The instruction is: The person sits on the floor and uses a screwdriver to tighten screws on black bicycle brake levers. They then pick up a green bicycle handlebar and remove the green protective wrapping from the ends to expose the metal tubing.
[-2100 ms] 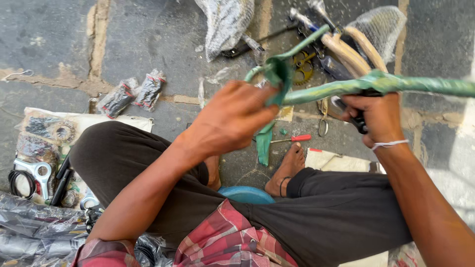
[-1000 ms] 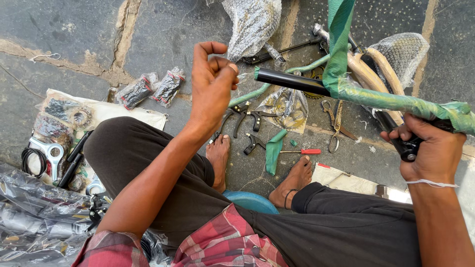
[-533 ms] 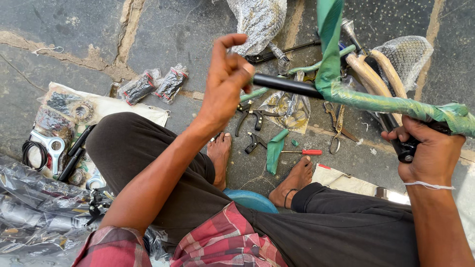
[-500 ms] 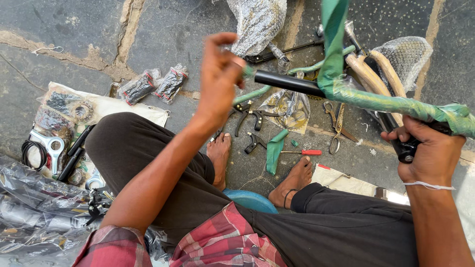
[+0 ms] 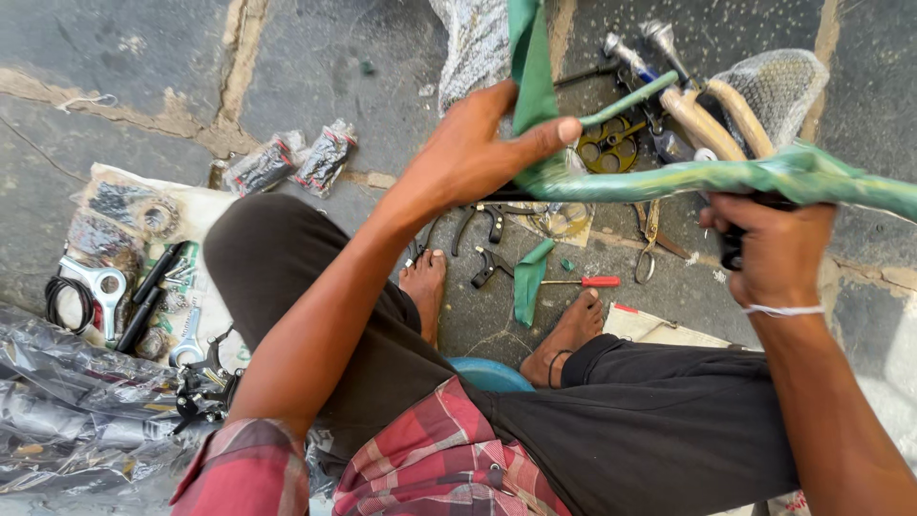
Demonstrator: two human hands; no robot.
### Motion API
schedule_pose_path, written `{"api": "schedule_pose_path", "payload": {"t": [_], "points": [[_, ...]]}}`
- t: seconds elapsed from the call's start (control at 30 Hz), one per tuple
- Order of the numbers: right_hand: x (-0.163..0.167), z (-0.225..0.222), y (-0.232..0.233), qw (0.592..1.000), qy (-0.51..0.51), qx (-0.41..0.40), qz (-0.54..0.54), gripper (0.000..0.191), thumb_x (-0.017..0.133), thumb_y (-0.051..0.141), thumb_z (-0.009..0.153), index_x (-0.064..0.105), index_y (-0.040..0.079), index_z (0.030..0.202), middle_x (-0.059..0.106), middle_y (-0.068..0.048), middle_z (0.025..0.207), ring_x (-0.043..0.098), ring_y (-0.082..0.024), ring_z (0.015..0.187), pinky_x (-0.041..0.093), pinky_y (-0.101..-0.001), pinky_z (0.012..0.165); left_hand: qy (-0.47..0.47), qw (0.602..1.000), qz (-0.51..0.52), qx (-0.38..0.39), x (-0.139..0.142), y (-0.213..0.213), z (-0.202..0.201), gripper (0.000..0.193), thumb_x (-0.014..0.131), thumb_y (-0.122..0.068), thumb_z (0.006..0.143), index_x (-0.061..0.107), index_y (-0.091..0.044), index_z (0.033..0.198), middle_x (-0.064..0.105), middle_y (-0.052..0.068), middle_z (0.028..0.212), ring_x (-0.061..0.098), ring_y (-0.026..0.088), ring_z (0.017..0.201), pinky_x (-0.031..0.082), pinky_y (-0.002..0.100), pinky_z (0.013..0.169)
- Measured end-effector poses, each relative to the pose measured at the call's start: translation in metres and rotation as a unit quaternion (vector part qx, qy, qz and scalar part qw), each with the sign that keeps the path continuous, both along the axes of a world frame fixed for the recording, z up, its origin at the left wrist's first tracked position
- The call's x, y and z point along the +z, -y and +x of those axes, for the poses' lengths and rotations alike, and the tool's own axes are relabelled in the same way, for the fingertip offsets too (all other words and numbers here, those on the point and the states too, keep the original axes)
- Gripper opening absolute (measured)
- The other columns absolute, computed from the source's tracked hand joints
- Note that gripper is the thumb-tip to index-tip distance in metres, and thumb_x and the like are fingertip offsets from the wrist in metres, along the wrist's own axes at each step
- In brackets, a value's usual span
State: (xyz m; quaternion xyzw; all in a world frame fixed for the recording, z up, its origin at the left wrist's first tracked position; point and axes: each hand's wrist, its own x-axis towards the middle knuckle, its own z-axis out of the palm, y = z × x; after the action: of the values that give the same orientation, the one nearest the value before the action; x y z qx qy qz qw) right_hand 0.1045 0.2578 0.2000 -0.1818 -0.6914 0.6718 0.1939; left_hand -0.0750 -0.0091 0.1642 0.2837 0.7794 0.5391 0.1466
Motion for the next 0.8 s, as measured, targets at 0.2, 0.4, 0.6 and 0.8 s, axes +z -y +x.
{"api": "schedule_pose_path", "payload": {"t": [0.2, 0.4, 0.6, 0.8], "points": [[0.021, -0.047, 0.000, 0.998, 0.016, -0.052, 0.043, 0.010, 0.074, -0.002, 0.089, 0.065, -0.002, 0.091, 0.062, -0.007, 0.077, 0.057, -0.016, 0.059, 0.051, -0.0364, 0.053, 0.163, 0.861, 0.481, 0.011, 0.024, -0.054, 0.015, 0.041, 0.069, -0.042, 0.105, 0.064, -0.006, 0.088, 0.065, 0.003, 0.073, 0.058, 0.015, 0.058, 0.053, 0.035, 0.062], [0.034, -0.076, -0.026, 0.962, 0.085, -0.211, -0.152, 0.017, 0.077, 0.019, 0.091, 0.064, 0.011, 0.084, 0.053, -0.002, 0.064, 0.056, -0.017, 0.054, 0.047, -0.0377, 0.045, 0.083, 0.897, 0.428, -0.070, 0.109, -0.108, 0.142, 0.016, 0.066, -0.020, 0.097, 0.065, -0.004, 0.099, 0.062, 0.002, 0.085, 0.060, 0.014, 0.081, 0.047, 0.036, 0.073], [0.059, -0.054, -0.061, 0.956, 0.080, -0.229, -0.166, 0.019, 0.071, 0.027, 0.095, 0.064, 0.017, 0.080, 0.051, 0.001, 0.066, 0.059, -0.016, 0.061, 0.056, -0.0454, 0.055, -0.408, 0.899, -0.158, 0.017, 0.035, -0.091, 0.095, 0.071, 0.081, -0.038, 0.068, 0.060, -0.012, 0.131, 0.066, 0.021, 0.124, 0.065, 0.040, 0.118, 0.051, 0.054, 0.090], [0.056, -0.045, -0.051, 0.961, 0.089, -0.138, -0.224, 0.029, 0.071, 0.031, 0.100, 0.057, 0.016, 0.080, 0.050, 0.004, 0.062, 0.062, -0.016, 0.063, 0.063, -0.0544, 0.060, -0.010, 0.998, 0.050, 0.029, 0.030, -0.058, 0.025, 0.095, 0.053, -0.077, 0.090, 0.051, 0.003, 0.142, 0.060, 0.030, 0.141, 0.059, 0.038, 0.136, 0.048, 0.050, 0.110]]}}
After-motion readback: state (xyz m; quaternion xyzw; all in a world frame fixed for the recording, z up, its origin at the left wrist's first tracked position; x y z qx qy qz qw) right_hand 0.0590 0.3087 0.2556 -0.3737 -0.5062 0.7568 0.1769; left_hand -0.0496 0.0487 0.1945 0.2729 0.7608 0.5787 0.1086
